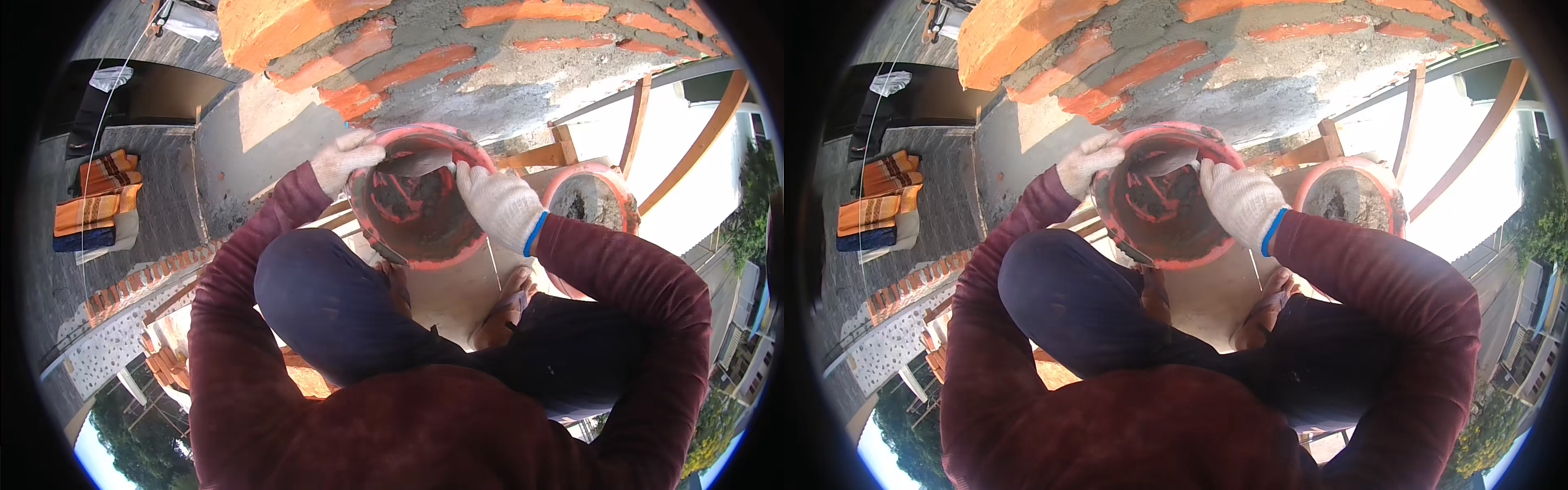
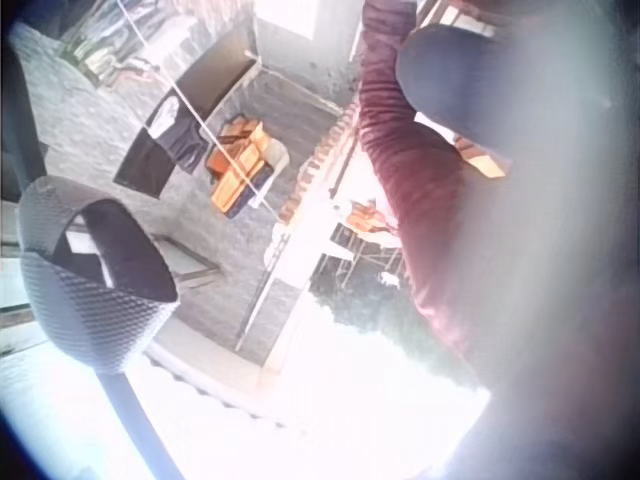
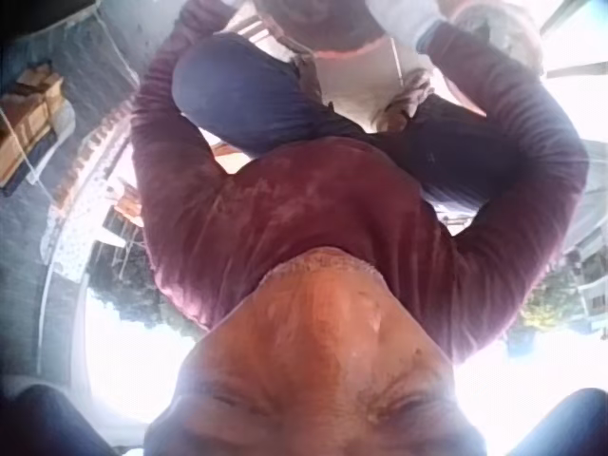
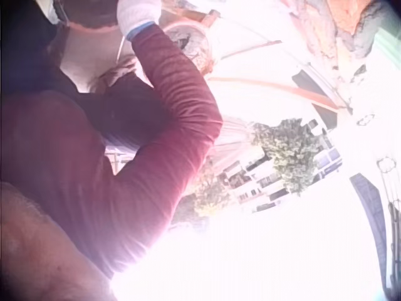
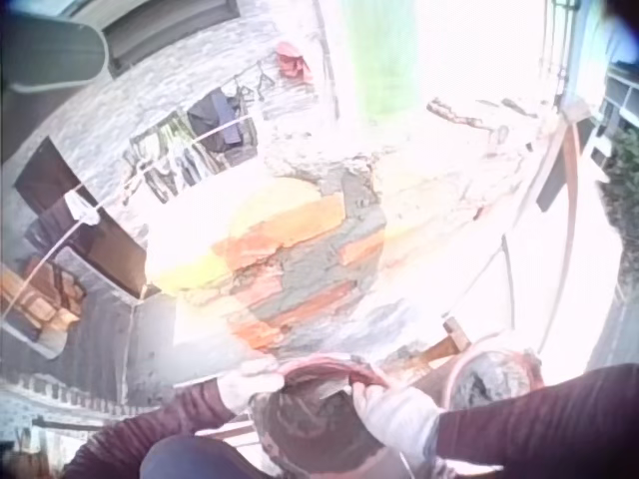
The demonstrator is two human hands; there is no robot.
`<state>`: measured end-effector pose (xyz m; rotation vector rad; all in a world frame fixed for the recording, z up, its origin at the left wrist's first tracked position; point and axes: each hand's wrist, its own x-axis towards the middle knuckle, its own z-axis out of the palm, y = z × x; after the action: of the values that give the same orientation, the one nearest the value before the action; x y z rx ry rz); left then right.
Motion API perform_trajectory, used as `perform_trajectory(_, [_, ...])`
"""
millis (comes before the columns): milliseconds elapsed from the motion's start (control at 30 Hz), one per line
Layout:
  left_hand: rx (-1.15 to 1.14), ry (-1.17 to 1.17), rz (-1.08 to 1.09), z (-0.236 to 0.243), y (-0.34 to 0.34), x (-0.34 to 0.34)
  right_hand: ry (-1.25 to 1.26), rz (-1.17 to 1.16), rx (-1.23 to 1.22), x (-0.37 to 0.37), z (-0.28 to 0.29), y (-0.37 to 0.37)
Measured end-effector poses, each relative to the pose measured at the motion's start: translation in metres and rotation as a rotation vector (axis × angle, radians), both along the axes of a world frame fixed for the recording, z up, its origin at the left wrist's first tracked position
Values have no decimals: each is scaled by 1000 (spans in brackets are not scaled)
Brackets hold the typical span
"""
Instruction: The person scoops mortar from a bucket using a trowel and applies it to a brick wall. They then place bricks onto the mortar, tapping them into position to build up the wall layer by layer.
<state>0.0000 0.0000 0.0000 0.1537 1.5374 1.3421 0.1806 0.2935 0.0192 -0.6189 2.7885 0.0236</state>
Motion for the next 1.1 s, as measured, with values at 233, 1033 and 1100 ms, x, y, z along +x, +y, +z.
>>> perform_trajectory(233, [38,180,67,6,-6,23,-227,130,12,14,16,5])
perform_trajectory(1033, [-1,209,207,15,10,46,-145,-91,63,15,24,11])
perform_trajectory(1100, [23,175,255,23,22,50,36,-34,99,14,0,10])
